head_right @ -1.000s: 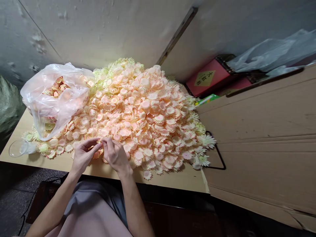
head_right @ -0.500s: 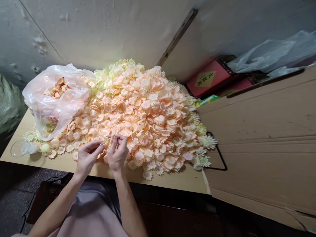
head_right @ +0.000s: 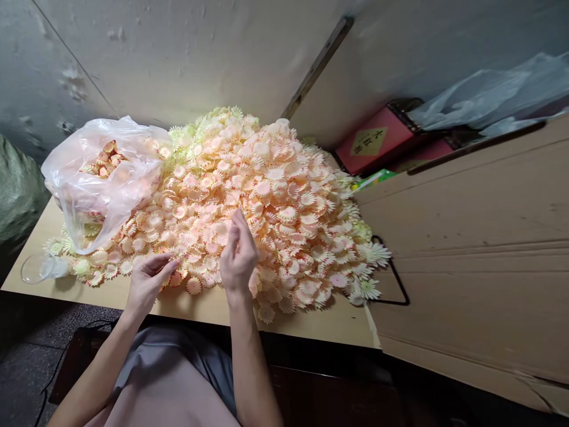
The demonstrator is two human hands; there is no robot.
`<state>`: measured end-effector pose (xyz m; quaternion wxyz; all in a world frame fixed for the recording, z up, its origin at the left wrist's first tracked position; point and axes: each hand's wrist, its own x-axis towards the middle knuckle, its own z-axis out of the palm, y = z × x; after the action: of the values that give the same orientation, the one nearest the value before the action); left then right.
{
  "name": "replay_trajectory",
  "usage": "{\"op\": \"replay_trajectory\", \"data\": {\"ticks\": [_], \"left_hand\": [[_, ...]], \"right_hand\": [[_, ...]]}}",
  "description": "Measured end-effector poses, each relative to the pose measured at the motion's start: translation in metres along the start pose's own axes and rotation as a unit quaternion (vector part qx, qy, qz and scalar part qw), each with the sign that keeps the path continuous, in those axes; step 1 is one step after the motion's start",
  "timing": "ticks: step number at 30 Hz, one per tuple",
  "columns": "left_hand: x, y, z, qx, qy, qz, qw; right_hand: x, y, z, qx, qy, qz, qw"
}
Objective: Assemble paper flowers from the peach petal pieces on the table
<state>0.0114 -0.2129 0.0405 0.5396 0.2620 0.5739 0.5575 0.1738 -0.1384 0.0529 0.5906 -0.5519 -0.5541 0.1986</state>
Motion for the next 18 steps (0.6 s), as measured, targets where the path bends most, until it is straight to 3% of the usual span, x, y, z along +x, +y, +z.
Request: {"op": "replay_trajectory", "data": {"ticks": [4, 7, 9, 13, 18], "left_hand": [[0.006, 0.010, 0.002, 0.019, -0.037, 0.026, 0.999], [0.008, 0.014, 0.004, 0.018, -0.065, 0.035, 0.997], [0.009, 0.014, 0.004, 0.013, -0.079, 0.036, 0.996], [0.008, 0.014, 0.003, 0.013, -0.095, 0.028, 0.995], [0.007, 0.013, 0.006, 0.040, -0.084, 0.031, 0.995]], "right_hand": [[0.002, -0.005, -0.001, -0.089, -0.127, -0.072, 0.985], [-0.009, -0.007, -0.002, -0.002, -0.299, -0.012, 0.954], [-0.019, -0.005, -0.002, 0.073, -0.367, 0.056, 0.926], [-0.034, 0.003, 0.003, 0.165, -0.295, 0.155, 0.928], [-0.039, 0.005, 0.003, 0.170, -0.256, 0.165, 0.937]]}}
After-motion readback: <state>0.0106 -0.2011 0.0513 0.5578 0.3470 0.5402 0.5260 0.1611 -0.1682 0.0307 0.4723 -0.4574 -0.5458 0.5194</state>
